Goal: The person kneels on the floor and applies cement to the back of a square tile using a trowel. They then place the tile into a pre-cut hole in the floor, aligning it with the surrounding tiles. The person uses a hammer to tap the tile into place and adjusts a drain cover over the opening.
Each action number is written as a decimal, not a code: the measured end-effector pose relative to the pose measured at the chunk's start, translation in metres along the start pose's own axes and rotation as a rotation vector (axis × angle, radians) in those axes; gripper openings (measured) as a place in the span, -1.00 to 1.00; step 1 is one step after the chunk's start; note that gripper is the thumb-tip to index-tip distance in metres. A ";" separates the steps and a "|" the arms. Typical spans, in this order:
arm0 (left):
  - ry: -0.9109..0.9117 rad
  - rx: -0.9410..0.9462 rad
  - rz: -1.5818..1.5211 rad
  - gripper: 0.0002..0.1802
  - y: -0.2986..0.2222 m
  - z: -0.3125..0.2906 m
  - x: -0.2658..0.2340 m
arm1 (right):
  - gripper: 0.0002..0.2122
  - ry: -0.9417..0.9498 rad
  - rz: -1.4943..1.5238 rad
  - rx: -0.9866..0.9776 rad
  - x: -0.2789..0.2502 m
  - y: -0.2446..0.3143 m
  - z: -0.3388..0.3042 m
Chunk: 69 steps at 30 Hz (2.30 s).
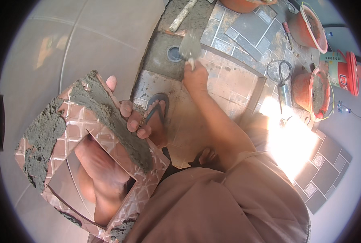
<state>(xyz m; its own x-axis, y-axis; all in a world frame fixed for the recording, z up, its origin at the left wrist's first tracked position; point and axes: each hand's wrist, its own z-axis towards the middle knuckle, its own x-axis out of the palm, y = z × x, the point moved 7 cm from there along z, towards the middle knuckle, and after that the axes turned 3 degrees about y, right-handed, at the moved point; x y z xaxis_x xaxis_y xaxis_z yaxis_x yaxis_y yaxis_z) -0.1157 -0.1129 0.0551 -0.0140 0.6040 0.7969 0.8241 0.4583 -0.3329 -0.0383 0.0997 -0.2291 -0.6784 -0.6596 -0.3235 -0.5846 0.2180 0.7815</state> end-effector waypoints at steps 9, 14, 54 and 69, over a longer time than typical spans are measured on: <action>-0.077 0.016 0.079 -0.12 -0.002 -0.004 0.011 | -0.65 0.035 0.259 0.288 0.019 -0.065 0.016; -0.088 0.001 0.085 -0.12 0.000 -0.001 0.006 | -0.71 0.262 0.489 0.313 0.056 -0.048 0.021; 0.013 0.068 0.091 -0.18 0.006 0.001 0.016 | -0.64 0.218 0.306 0.314 0.085 -0.077 -0.078; 0.017 0.040 0.038 -0.20 -0.002 0.001 0.016 | -0.56 0.305 -0.776 -0.068 0.010 -0.072 -0.038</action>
<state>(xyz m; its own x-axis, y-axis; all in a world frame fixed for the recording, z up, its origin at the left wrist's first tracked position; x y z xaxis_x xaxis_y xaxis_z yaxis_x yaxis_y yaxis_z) -0.1185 -0.1033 0.0681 0.0262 0.6104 0.7917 0.8007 0.4613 -0.3822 0.0142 0.0497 -0.2685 0.0613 -0.7723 -0.6323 -0.8012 -0.4158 0.4303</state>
